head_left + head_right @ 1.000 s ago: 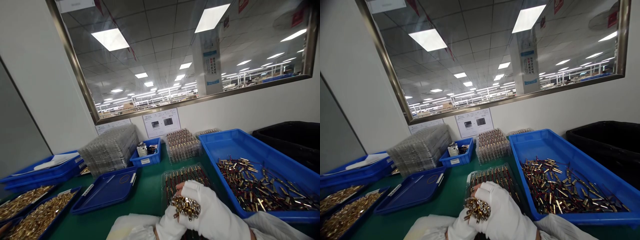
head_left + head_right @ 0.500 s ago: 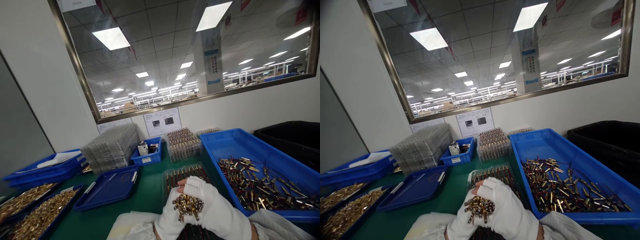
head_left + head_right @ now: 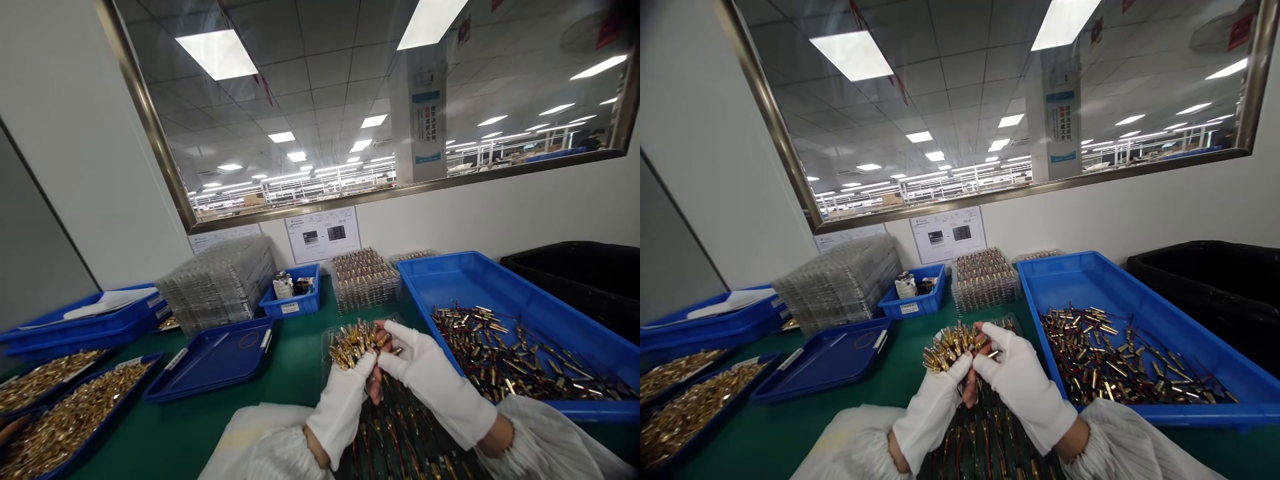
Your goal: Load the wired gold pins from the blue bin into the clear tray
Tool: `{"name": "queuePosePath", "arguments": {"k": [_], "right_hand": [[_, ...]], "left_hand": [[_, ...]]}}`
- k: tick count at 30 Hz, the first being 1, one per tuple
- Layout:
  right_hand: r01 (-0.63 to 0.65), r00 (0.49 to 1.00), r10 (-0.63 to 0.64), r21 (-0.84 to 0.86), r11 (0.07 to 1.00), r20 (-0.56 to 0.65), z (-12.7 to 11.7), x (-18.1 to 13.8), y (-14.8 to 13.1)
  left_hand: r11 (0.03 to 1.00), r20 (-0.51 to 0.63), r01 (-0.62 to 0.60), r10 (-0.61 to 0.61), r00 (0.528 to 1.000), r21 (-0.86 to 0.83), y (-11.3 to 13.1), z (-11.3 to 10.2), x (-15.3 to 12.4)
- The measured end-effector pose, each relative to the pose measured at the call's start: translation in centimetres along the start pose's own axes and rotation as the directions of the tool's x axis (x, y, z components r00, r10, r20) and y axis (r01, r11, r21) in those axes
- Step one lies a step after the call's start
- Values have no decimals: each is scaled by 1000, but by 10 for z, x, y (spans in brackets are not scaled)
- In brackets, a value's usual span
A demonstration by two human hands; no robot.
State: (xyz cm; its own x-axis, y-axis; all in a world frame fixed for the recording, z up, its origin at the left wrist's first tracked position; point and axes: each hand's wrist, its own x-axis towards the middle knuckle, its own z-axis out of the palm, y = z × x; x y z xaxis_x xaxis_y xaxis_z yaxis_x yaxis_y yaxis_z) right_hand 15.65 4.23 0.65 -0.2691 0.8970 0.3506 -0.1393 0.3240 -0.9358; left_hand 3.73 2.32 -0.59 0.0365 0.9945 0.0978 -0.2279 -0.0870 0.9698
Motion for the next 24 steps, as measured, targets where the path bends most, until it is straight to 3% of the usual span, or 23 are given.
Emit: {"name": "queuePosePath", "arguments": {"k": [3, 6, 9, 19, 24], "right_hand": [[-22, 1000, 22, 90, 996, 3, -1, 3, 2], [-13, 999, 16, 109, 994, -29, -2, 3, 1], [-22, 998, 27, 108, 994, -53, -3, 2, 0], [-53, 998, 56, 72, 996, -32, -11, -6, -2], [-73, 982, 60, -66, 995, -181, -15, -16, -13]], "left_hand": [[999, -64, -4, 6, 998, 35, -2, -2, 3], [981, -77, -62, 78, 994, 185, -1, -4, 3], [950, -29, -138, 152, 988, 282, -2, -7, 3], [915, 126, -153, 113, 986, 374, -12, -12, 8], [900, 160, -168, 112, 981, 402, -11, -12, 7]]}}
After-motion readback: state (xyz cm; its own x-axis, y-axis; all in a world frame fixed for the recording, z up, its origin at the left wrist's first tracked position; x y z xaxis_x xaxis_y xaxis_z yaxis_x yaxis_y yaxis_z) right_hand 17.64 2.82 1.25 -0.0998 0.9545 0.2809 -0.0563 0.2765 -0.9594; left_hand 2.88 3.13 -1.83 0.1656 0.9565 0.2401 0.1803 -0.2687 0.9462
